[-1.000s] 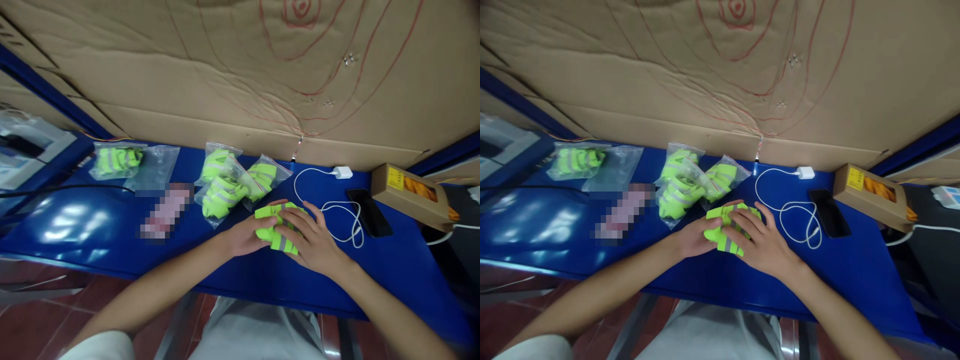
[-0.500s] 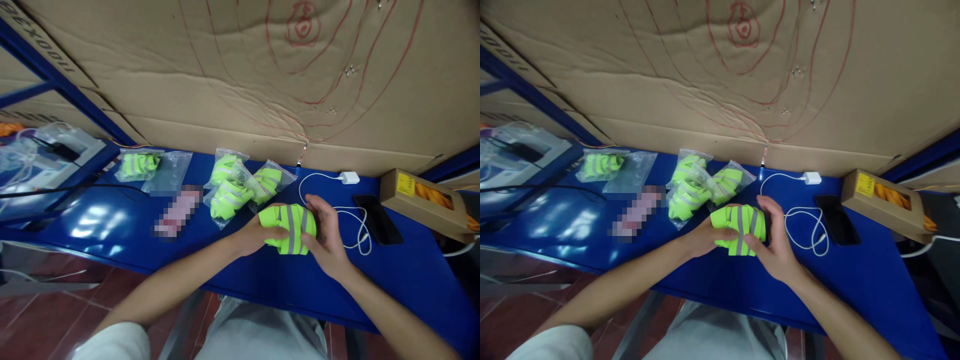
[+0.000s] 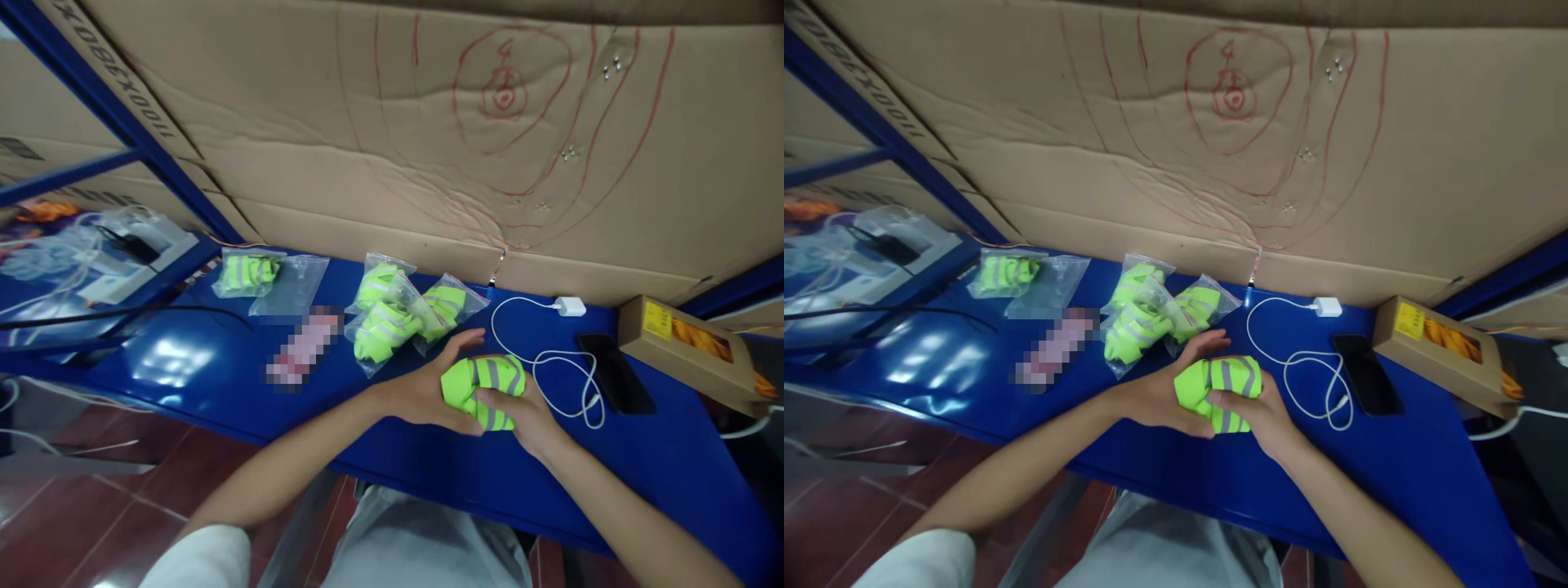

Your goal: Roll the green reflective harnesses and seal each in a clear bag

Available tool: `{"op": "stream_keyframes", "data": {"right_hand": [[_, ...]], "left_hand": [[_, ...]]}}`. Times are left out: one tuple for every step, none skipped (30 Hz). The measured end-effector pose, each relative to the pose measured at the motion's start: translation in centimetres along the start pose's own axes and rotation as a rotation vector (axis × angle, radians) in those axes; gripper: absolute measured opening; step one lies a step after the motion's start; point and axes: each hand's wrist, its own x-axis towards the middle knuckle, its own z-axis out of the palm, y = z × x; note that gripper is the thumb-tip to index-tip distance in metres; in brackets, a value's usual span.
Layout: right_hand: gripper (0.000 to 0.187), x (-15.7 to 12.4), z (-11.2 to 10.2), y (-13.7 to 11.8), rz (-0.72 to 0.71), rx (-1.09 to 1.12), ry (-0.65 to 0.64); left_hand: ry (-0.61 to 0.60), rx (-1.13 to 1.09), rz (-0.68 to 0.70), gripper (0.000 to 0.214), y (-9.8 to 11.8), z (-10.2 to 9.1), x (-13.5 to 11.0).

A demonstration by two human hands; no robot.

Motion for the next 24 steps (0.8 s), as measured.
{"op": "stream_keyframes", "data": {"right_hand": [[0.051,0.1,-0.1,-0.1,0.008,0.034,0.019],[0.051,0.1,-0.3,-0.3,0.004,0.055,0.039],[0.052,0.1,-0.5,-0.6,-0.012,0.065,0.058],[0.054,0.2,-0.7,-0.9,-0.036,0.073,0.081],[0.056,0.2,-1.0,-1.3,-0.062,0.083,0.106],[0.058,0.2,-1.3,-1.7,-0.082,0.095,0.129],[0.06,0.3,-1.5,-1.9,-0.096,0.106,0.15],[0.061,0.4,-1.7,-2.1,-0.103,0.111,0.17],[0.061,0.5,-1.8,-2.2,-0.102,0.111,0.187],[0.06,0.6,-1.7,-2.1,-0.094,0.106,0.2],[0.06,0.7,-1.7,-2.0,-0.085,0.096,0.207],[0.06,0.8,-1.5,-1.8,-0.081,0.083,0.21],[0.061,0.9,-1.4,-1.5,-0.083,0.067,0.21],[0.061,1.0,-1.3,-1.3,-0.093,0.051,0.213],[0.062,1.0,-1.2,-1.1,-0.106,0.035,0.219],[0.062,1.1,-1.2,-1.0,-0.121,0.022,0.23],[0.062,1.1,-1.2,-1.0,-0.133,0.015,0.247],[0.062,1.2,-1.3,-1.1,-0.138,0.019,0.263],[0.062,1.2,-1.5,-1.4,-0.14,0.032,0.282],[0.062,1.3,-1.7,-1.7,-0.142,0.052,0.303],[0.061,1.3,-1.9,-2.1,-0.148,0.076,0.328],[0.06,1.5,-2.2,-2.4,-0.157,0.098,0.357],[0.059,1.6,-2.5,-2.7,-0.169,0.115,0.385],[0.057,1.8,-2.8,-2.9,-0.182,0.123,0.407]], "left_hand": [[-0.099,0.082,-0.005,0.119,0.9,-0.9,0.1],[-0.177,0.19,0.005,0.117,1.9,-2.2,0.3],[-0.18,0.268,0.018,0.102,2.9,-3.9,0.5],[-0.026,0.36,0.042,0.081,4.0,-6.0,0.7],[0.191,0.537,0.022,0.067,5.0,-8.4,0.9],[0.486,0.802,-0.081,0.058,5.9,-10.9,1.0],[0.751,1.09,-0.271,0.051,6.6,-13.3,0.9],[0.87,1.187,-0.374,0.051,7.0,-15.5,0.6],[0.942,1.234,-0.45,0.053,7.3,-17.5,0.2],[0.983,1.265,-0.532,0.052,7.3,-19.0,-0.3],[1.01,1.285,-0.608,0.05,7.1,-20.2,-0.9],[1.024,1.303,-0.66,0.048,6.9,-21.0,-1.4],[1.033,1.321,-0.698,0.045,6.7,-21.6,-1.8],[1.037,1.339,-0.718,0.041,6.6,-21.9,-2.0],[1.038,1.361,-0.719,0.038,6.6,-22.0,-2.2],[1.036,1.383,-0.706,0.037,6.7,-21.9,-2.3],[1.028,1.41,-0.672,0.037,6.9,-21.5,-2.4],[1.013,1.444,-0.61,0.039,7.0,-20.8,-2.6],[0.99,1.478,-0.536,0.041,7.0,-19.7,-2.8],[0.946,1.526,-0.421,0.042,6.9,-18.1,-3.3],[0.886,1.57,-0.299,0.043,6.4,-16.1,-3.9],[0.81,1.604,-0.196,0.041,5.7,-13.6,-4.7],[0.667,1.671,-0.008,0.039,4.7,-10.8,-5.6],[0.498,1.712,0.145,0.036,3.5,-7.9,-6.6]]}}
